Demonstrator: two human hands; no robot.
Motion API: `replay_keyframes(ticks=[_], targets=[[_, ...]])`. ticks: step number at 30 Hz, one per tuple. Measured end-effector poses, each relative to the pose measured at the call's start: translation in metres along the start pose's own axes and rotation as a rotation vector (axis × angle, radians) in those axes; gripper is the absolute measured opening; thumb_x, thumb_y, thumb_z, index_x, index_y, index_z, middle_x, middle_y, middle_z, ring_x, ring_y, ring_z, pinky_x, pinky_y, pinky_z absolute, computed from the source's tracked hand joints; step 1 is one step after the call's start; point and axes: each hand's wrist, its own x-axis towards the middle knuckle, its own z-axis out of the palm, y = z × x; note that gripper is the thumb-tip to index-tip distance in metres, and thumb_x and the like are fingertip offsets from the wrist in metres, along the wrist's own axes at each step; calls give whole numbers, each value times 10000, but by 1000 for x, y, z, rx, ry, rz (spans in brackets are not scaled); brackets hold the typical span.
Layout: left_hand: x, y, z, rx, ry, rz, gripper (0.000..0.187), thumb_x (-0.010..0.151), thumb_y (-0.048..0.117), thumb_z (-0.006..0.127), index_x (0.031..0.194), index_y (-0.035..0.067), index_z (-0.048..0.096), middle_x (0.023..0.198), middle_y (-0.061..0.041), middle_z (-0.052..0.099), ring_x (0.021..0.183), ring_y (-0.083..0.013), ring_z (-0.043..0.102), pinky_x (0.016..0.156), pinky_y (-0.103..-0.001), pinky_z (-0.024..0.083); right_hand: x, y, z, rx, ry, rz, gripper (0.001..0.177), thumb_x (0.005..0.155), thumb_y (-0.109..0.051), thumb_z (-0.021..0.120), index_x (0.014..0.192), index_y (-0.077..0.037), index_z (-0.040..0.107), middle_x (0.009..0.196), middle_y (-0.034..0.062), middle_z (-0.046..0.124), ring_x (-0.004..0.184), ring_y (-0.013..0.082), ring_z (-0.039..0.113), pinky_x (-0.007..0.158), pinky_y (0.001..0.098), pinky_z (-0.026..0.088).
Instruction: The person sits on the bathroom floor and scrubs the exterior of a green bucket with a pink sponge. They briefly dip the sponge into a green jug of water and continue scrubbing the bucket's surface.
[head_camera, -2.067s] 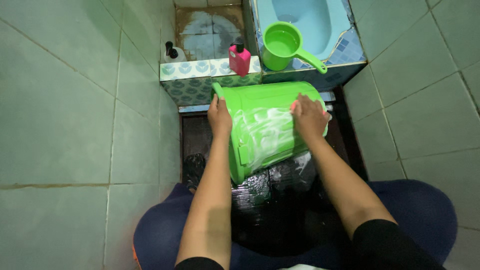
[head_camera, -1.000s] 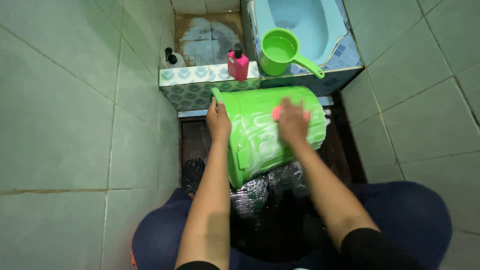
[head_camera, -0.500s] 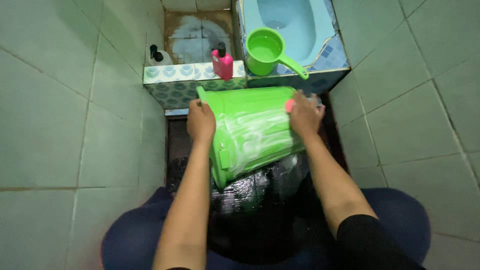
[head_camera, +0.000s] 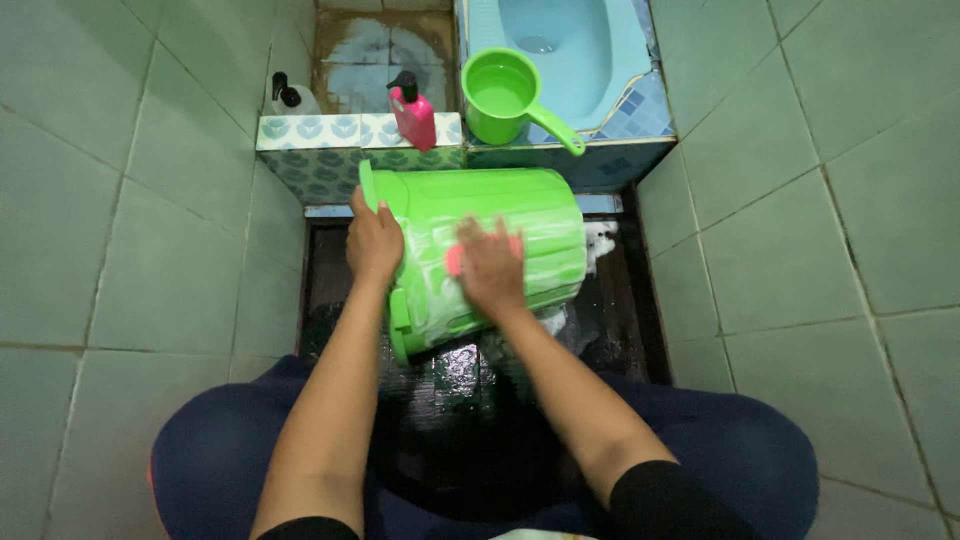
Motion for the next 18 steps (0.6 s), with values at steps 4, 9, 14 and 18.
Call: replay_keyframes(ticks=[4,9,14,18], targets=[[-3,1,-2,-32,-1,48,549,1058,294,455,1520,20,343,1204,-311,670,1059,-522,635,874,-597,482,-4,76,-16,-171,-102,617,450,1045,-224,502,1490,-159,532,1370,79,615,1383,350,486,1252,620,227],[-3,9,-7,4,-3,4,531,1040,287,470,1500,40,374,1195,-286,680,1061,-506,643,878,-593,484,-10,96,-12,-175,113,595,499,988,-217,534,1482,-144,532,1529,92,539,1447,456,376,1161,653,229],[-5,13,-10,-4,11,4,529,1035,309,472,1496,62,385,1184,-283,684,1052,-509,643,882,-597,483,-15,-2,23,-69,-90,210,539,1019,-290,543,1538,-159,487,1527,87,521,1485,426,364,1216,676,193],[-6,10,-8,-10,17,-14,513,1042,332,461,1495,100,399,1171,-281,693,1053,-512,641,885,-606,476,-23,-28,29,-31,-70,-39,560,944,-327,577,1483,-194,507,1550,62,517,1460,413,367,1172,698,196]])
